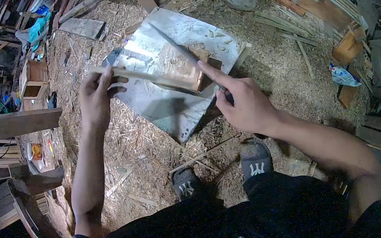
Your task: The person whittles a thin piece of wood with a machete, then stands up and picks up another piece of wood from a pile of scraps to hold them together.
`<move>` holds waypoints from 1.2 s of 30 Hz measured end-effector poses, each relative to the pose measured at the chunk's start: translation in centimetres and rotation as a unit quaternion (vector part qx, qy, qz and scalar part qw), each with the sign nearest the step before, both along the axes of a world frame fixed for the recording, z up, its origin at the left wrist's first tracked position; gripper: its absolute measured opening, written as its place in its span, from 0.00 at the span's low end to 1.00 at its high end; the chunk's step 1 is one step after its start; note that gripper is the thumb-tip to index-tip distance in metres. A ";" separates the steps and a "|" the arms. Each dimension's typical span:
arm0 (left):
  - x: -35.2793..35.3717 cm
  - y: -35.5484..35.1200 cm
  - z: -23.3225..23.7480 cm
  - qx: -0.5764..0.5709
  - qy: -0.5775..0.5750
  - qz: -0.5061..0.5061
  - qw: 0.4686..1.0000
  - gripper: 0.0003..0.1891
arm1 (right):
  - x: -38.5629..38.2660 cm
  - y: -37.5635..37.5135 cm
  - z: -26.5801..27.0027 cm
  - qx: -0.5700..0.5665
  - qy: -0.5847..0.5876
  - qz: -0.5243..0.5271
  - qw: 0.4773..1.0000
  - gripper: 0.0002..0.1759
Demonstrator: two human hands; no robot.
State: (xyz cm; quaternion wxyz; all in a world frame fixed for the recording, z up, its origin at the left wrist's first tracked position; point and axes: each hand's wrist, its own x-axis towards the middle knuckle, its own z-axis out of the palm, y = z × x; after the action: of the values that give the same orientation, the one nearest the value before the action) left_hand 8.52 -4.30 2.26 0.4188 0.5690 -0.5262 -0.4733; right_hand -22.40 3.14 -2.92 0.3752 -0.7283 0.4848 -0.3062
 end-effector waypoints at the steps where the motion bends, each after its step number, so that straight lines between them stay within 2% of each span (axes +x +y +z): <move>1: 0.1 -1.1 -0.6 -0.001 0.001 0.001 1.000 0.14 | -0.1 0.0 -0.1 -0.010 -0.012 -0.018 1.000 0.39; 3: 0.4 -3.2 -1.7 0.062 0.030 -0.097 0.993 0.15 | -0.2 -0.2 -1.0 -0.051 -0.057 -0.048 0.996 0.38; 4: 0.0 -4.1 -2.0 0.061 0.031 -0.096 0.993 0.15 | -0.4 -0.2 -0.4 -0.051 -0.055 -0.047 0.996 0.38; 7: -2.1 -6.0 -2.9 0.078 -0.006 -0.153 0.985 0.16 | -1.4 -0.4 1.0 0.086 0.052 -0.062 0.993 0.37; 8: -2.5 -6.9 -3.2 0.079 -0.004 -0.152 0.985 0.16 | -1.5 -0.4 0.4 0.087 0.054 -0.062 0.993 0.37; 10: -3.4 -8.6 -3.3 0.090 -0.106 -0.214 0.967 0.15 | -1.5 -0.4 -0.8 0.000 -0.020 -0.081 0.997 0.37; 12: -4.0 -9.9 -3.9 0.085 -0.135 -0.238 0.958 0.17 | -1.7 -0.2 -0.8 0.010 -0.026 -0.085 0.996 0.36; 14: -4.6 -11.0 -4.9 0.032 -0.268 -0.272 0.924 0.19 | -1.9 -0.2 -1.1 0.022 -0.032 -0.090 0.995 0.36; 15: -4.7 -10.9 -5.8 -0.023 -0.274 -0.248 0.929 0.20 | -2.0 -0.4 -1.6 -0.032 -0.031 -0.088 0.995 0.36; 16: -4.6 -11.1 -6.3 -0.022 -0.273 -0.249 0.929 0.20 | -2.0 -0.4 -1.9 -0.085 -0.030 -0.086 0.992 0.36; 17: -4.2 -11.4 -6.8 -0.017 -0.286 -0.247 0.926 0.20 | -2.2 -0.3 -1.9 -0.084 -0.029 -0.087 0.992 0.36; 18: -4.2 -11.5 -6.9 -0.012 -0.299 -0.245 0.922 0.20 | -2.3 -0.1 -1.4 -0.029 -0.029 -0.091 0.995 0.36; 19: -4.1 -11.0 -7.2 -0.010 -0.262 -0.207 0.943 0.21 | -2.4 0.0 -1.2 0.027 -0.029 -0.095 0.995 0.36; 23: -2.5 -9.5 -7.3 0.014 -0.182 -0.174 0.968 0.20 | -2.6 0.0 -1.7 0.046 -0.003 -0.097 0.994 0.36; 26: -1.3 -6.9 -5.5 0.083 -0.193 -0.114 0.971 0.19 | -2.5 -0.3 -2.3 0.045 -0.019 -0.097 0.994 0.36; 27: -0.6 -6.0 -5.6 0.085 -0.175 -0.112 0.974 0.20 | -2.4 -0.6 -3.3 -0.022 -0.030 -0.094 0.995 0.36; 28: 0.1 -5.0 -5.1 0.133 -0.184 -0.124 0.966 0.20 | -2.1 -0.8 -3.7 -0.089 -0.042 -0.091 0.991 0.36; 29: 0.8 -3.9 -5.2 0.157 -0.155 -0.128 0.967 0.21 | -2.2 -0.7 -3.4 -0.089 -0.044 -0.090 0.991 0.36; 31: 1.5 -1.8 -5.1 0.212 -0.112 -0.146 0.960 0.21 | -2.2 -0.5 -1.6 0.080 0.007 -0.108 0.991 0.36; 33: 1.5 -0.3 -4.5 0.258 -0.101 -0.188 0.942 0.21 | -2.0 -0.6 -1.1 0.071 0.005 -0.105 0.992 0.36; 36: 0.1 1.5 -4.2 0.293 -0.041 -0.196 0.935 0.19 | -1.8 -0.6 -1.2 0.053 -0.004 -0.101 0.993 0.36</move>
State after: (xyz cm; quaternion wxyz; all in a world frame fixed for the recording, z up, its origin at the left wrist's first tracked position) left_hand 8.57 -2.85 -1.93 0.1110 0.5709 -0.4820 -0.6553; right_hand -24.18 2.56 -4.14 0.3823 -0.6536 0.5697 -0.3195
